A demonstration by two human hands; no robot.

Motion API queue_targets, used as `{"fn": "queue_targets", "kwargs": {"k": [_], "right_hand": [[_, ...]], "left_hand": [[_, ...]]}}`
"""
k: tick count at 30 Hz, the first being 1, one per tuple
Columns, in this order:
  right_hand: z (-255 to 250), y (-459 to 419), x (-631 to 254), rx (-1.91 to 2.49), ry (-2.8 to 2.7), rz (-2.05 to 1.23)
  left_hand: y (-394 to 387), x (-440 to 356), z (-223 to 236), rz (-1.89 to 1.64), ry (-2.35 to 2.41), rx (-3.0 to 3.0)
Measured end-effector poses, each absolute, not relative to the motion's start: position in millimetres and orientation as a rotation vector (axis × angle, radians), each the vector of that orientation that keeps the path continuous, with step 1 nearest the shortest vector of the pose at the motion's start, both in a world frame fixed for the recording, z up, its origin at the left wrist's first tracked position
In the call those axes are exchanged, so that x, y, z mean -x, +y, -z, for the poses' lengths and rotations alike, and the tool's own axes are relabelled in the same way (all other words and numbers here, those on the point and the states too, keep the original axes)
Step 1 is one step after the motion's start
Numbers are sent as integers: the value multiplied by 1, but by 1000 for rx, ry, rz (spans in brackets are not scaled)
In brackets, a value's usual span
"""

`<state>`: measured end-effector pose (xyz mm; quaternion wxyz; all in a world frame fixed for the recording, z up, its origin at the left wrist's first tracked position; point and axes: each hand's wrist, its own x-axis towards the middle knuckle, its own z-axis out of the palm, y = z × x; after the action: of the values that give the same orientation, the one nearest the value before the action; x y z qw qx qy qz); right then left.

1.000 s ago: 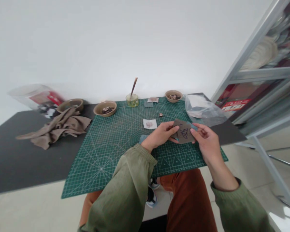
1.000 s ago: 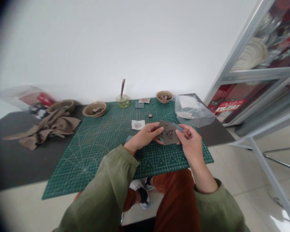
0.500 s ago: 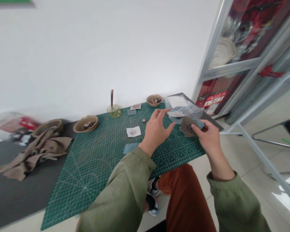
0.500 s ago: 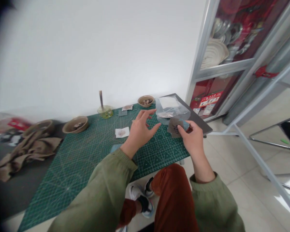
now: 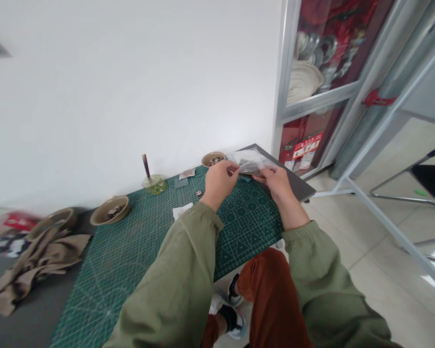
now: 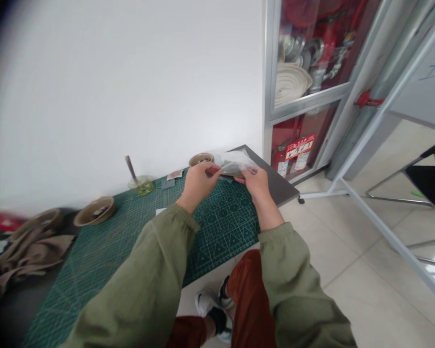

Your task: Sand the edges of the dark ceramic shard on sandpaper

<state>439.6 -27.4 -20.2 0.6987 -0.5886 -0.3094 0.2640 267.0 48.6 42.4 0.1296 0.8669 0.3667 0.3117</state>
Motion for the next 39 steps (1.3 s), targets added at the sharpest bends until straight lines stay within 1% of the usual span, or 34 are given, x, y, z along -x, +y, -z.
{"fn": "queue_targets", "kwargs": {"k": [5, 12, 18, 24, 31, 39], "right_hand": [[19, -33, -443, 1449, -818, -434], [8, -60, -442, 1804, -1237, -139], [-7, -48, -435, 2073, -1574, -77], [-14, -17, -428, 2217, -1805, -31], [-14, 14, -431, 2255, -2015, -88], [-13, 15, -441, 2184, -2188, -80]], "left_hand": [[46, -264, -42, -897, 1083, -2500], [43, -262, -35, -887, 1064, -2495], [44, -259, -33, -883, 1039, -2477], [44, -261, -32, -897, 1024, -2421], [44, -259, -30, -876, 978, -2380], [46, -258, -27, -870, 955, -2350]]}}
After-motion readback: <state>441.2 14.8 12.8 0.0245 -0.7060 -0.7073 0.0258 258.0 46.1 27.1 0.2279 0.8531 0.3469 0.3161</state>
